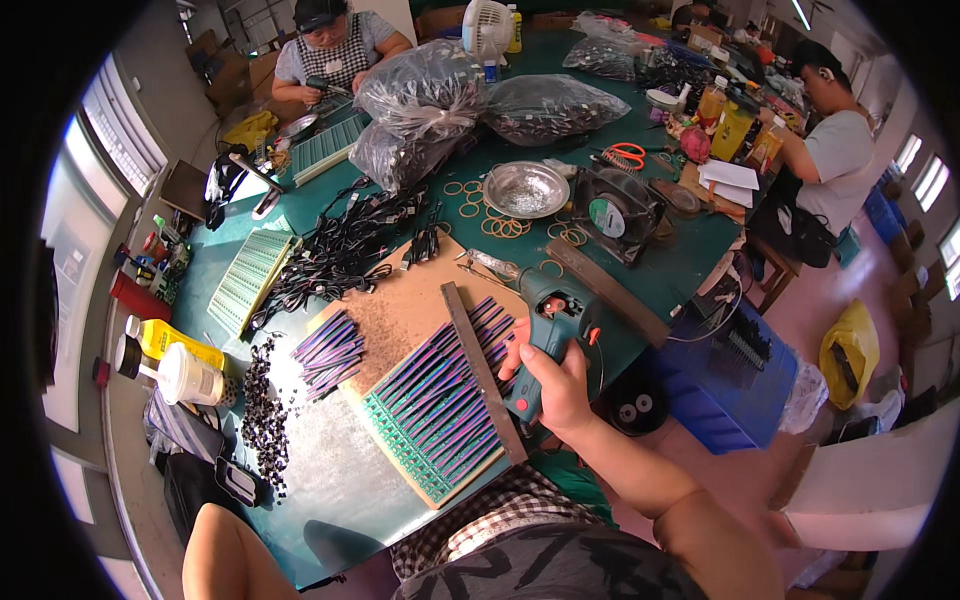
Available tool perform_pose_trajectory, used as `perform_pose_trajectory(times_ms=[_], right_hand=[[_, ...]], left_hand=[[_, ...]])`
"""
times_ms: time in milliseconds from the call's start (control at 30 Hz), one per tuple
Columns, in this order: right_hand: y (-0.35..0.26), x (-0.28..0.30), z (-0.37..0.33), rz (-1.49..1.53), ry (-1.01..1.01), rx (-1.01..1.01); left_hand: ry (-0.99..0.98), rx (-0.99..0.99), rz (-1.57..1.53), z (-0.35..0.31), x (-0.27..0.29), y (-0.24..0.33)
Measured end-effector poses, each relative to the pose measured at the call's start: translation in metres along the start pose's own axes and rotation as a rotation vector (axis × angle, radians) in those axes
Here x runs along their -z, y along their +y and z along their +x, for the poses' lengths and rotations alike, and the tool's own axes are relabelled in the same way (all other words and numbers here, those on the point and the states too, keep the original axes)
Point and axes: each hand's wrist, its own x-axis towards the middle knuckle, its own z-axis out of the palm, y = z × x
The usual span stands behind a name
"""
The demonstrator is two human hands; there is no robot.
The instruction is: The person attaches cables to circuit boards using a soldering tool, sets the assembled board aside, and solders small electronic components onto a new panel of circuit boards.
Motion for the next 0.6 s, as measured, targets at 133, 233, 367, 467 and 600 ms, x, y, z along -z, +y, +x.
perform_pose_trajectory(times_ms=[133, 233, 367, 467, 600], right_hand=[[-0.001, 0.0, 0.001, -0.008, -0.001, 0.044], [0.0, 0.001, 0.001, 0.068, 0.005, 0.047], [0.001, 0.003, 0.0, 0.014, -0.007, 0.062], [0.002, 0.003, 0.0, 0.034, 0.009, 0.052], [0.002, 0.002, -0.001, 0.047, 0.008, 0.046]], left_hand=[[-0.008, -0.004, -0.017, 0.006, 0.0, 0.018], [-0.009, -0.007, -0.016, 0.01, -0.002, 0.028], [0.006, -0.013, -0.02, 0.013, -0.005, 0.038], [0.013, -0.017, -0.015, 0.015, -0.008, 0.043], [0.012, -0.023, -0.012, 0.018, -0.009, 0.049]])
